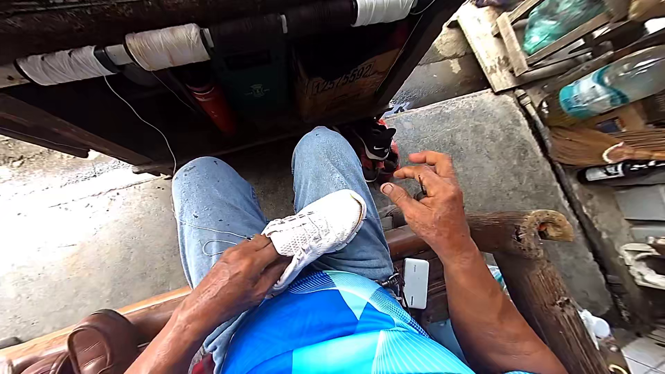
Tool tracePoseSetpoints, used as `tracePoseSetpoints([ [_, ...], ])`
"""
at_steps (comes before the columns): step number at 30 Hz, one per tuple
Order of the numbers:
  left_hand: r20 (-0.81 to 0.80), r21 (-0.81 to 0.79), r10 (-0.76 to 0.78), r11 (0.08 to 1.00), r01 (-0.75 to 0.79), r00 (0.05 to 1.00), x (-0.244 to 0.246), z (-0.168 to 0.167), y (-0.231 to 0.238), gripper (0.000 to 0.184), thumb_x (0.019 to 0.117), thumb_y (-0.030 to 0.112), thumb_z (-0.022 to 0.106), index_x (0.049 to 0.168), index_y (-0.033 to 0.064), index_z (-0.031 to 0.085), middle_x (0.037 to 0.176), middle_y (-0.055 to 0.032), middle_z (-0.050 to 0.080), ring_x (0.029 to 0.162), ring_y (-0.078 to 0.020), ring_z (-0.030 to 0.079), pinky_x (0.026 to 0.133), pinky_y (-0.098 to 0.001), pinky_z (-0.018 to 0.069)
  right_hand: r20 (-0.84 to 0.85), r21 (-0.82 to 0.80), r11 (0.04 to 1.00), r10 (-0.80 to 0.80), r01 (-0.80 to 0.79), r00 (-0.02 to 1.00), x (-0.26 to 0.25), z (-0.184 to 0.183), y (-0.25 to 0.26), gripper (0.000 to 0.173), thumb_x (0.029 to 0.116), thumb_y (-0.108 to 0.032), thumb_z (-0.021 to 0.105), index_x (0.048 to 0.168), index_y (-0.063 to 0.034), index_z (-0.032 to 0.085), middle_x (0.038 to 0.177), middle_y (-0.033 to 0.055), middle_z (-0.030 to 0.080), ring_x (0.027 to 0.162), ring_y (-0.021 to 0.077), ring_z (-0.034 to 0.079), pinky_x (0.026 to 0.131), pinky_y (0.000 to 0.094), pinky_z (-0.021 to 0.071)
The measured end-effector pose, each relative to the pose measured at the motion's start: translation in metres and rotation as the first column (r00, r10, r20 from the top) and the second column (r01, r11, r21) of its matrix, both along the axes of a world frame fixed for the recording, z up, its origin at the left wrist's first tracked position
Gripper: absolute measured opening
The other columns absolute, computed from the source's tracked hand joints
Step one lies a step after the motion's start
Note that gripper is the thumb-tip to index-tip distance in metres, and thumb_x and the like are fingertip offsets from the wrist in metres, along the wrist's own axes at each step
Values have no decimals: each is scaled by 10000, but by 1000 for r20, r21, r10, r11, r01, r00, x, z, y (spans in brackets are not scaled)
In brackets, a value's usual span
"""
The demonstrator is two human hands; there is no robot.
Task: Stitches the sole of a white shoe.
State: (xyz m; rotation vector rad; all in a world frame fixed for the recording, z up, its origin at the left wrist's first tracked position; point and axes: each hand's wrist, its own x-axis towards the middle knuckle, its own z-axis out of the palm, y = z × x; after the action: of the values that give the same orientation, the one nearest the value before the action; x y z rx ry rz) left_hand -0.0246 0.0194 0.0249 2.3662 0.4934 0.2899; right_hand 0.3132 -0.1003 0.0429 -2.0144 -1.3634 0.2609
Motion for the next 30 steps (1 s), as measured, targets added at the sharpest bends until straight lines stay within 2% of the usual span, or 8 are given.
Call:
tracePoseSetpoints([
  [5, 74, -132, 27, 991, -17, 997, 0, -1, -8, 269, 1051, 273, 536, 1186, 122, 713, 1210, -77, 686, 1137, -135, 649, 995, -332, 541, -210, 133, 929, 366, -344, 907, -59, 31, 10, 363, 884, -366, 801, 1035, -44, 728, 928, 39, 674, 786, 83, 631, 640, 253, 558],
  [9, 126, -251, -61, 964, 91, 990, 5, 10, -11, 333, 1082, 275, 448, 1226, 88, 682, 1255, -78, 665, 1222, -103, 600, 1069, -299, 487, -60, 24, 791, 612, -611, 789, -109, 33, 28, 483, 932, -539, 689, 1007, -62, 713, 807, 46, 615, 732, 172, 606, 615, 329, 504],
  [13, 218, -397, -70, 905, 154, 973, 6, 0, -2, 264, 1023, 68, 437, 1057, 19, 695, 1071, -69, 690, 1089, -90, 630, 1005, -279, 502, 37, -53, 763, 646, -644, 763, -117, 28, 36, 234, 992, -277, 585, 951, -70, 685, 777, 69, 611, 704, 221, 630, 576, 358, 497],
  [15, 166, -289, -66, 951, 113, 984, 11, -5, -4, 241, 1000, 53, 473, 1008, 37, 713, 1028, -66, 710, 1050, -121, 660, 977, -301, 526, 22, -16, 749, 663, -663, 748, -115, 24, 36, 187, 988, -169, 541, 934, -58, 681, 768, 76, 616, 708, 219, 633, 597, 355, 504],
  [17, 76, 42, -89, 995, 86, 993, 21, -5, -18, 163, 951, 96, 551, 916, 66, 708, 918, -88, 721, 923, -214, 708, 854, -363, 579, -21, 44, 713, 701, -700, 712, -113, 19, 35, 185, 995, -128, 532, 951, -36, 687, 790, 93, 635, 737, 225, 644, 640, 354, 520],
  [20, -66, 339, -203, 916, 213, 977, 30, -5, -28, 178, 966, 140, 537, 943, 55, 692, 913, -116, 719, 925, -278, 715, 840, -411, 578, -21, 124, 691, 719, -712, 695, -113, 14, 31, 177, 994, -106, 534, 932, -27, 679, 764, 95, 612, 718, 225, 624, 633, 343, 509],
  [24, -59, 292, -367, 883, 367, 928, 45, -5, -10, 228, 982, 169, 488, 1001, 60, 687, 972, -119, 717, 981, -271, 707, 836, -437, 565, -9, 163, 689, 717, -706, 697, -105, 8, 27, 178, 999, -101, 537, 932, -19, 680, 754, 95, 607, 713, 222, 617, 637, 333, 504],
  [30, -63, 51, -450, 890, 454, 891, 65, -5, 8, 247, 916, 322, 621, 1019, 115, 708, 1010, -88, 731, 1012, -229, 712, 838, -475, 575, 64, 125, 661, 739, -740, 671, -104, 12, 26, 137, 971, -83, 545, 922, -27, 660, 757, 96, 585, 712, 243, 612, 615, 348, 497],
])
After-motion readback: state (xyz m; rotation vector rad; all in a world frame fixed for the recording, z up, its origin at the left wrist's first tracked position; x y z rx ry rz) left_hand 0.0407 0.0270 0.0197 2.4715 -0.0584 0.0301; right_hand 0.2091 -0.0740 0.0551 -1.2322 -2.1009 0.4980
